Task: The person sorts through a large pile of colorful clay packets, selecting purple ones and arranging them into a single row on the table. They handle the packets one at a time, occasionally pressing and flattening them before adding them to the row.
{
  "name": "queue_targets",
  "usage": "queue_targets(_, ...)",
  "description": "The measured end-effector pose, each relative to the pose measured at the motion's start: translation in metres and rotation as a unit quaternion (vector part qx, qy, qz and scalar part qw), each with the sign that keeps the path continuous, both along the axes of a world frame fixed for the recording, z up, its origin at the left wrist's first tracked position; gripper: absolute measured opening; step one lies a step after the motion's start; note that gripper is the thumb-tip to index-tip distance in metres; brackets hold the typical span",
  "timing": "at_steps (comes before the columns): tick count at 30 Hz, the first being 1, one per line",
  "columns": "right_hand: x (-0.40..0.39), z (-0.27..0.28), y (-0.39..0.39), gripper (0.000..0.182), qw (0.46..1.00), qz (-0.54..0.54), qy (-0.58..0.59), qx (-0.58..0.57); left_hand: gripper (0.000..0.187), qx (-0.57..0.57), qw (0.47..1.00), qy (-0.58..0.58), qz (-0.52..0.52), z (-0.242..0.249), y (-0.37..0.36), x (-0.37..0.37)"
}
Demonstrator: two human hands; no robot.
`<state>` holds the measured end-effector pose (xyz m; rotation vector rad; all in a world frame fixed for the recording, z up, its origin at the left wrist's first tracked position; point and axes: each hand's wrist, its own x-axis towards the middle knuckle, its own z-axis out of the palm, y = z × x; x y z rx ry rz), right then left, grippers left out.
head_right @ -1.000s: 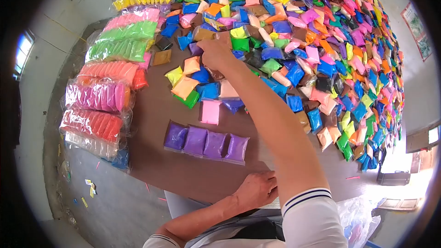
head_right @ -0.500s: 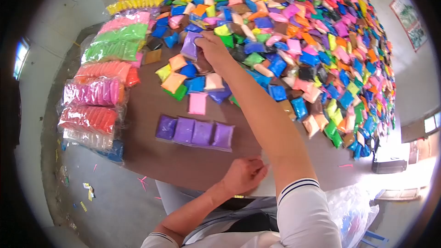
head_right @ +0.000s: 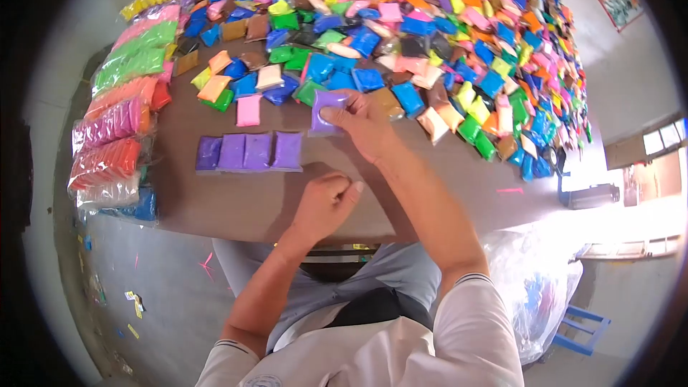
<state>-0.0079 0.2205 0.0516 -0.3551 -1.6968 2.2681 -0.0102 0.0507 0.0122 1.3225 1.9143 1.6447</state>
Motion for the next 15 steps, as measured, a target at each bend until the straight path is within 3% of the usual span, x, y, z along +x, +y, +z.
queue_targets(3,0.032,-0.003,0.003,0.031,0.998,0.029,0.051,-0.016,0.038,-0.01,0.999,-0.044,0.005,-0.006,-0.003,-0.006)
queue_targets(7,0.08,0.003,-0.004,0.027,0.998,-0.025,0.0,-0.064,0.044,-0.037,0.981,-0.191,-0.005,0.0,-0.006,-0.006)
queue_targets(10,0.103,-0.006,-0.007,0.027,0.998,-0.027,-0.027,-0.053,0.04,-0.017,0.993,-0.116,-0.023,0.001,-0.005,-0.005)
queue_targets(15,0.104,-0.022,-0.012,0.03,0.997,0.009,0.012,-0.071,0.032,-0.008,0.99,-0.133,-0.039,0.007,-0.004,-0.004)
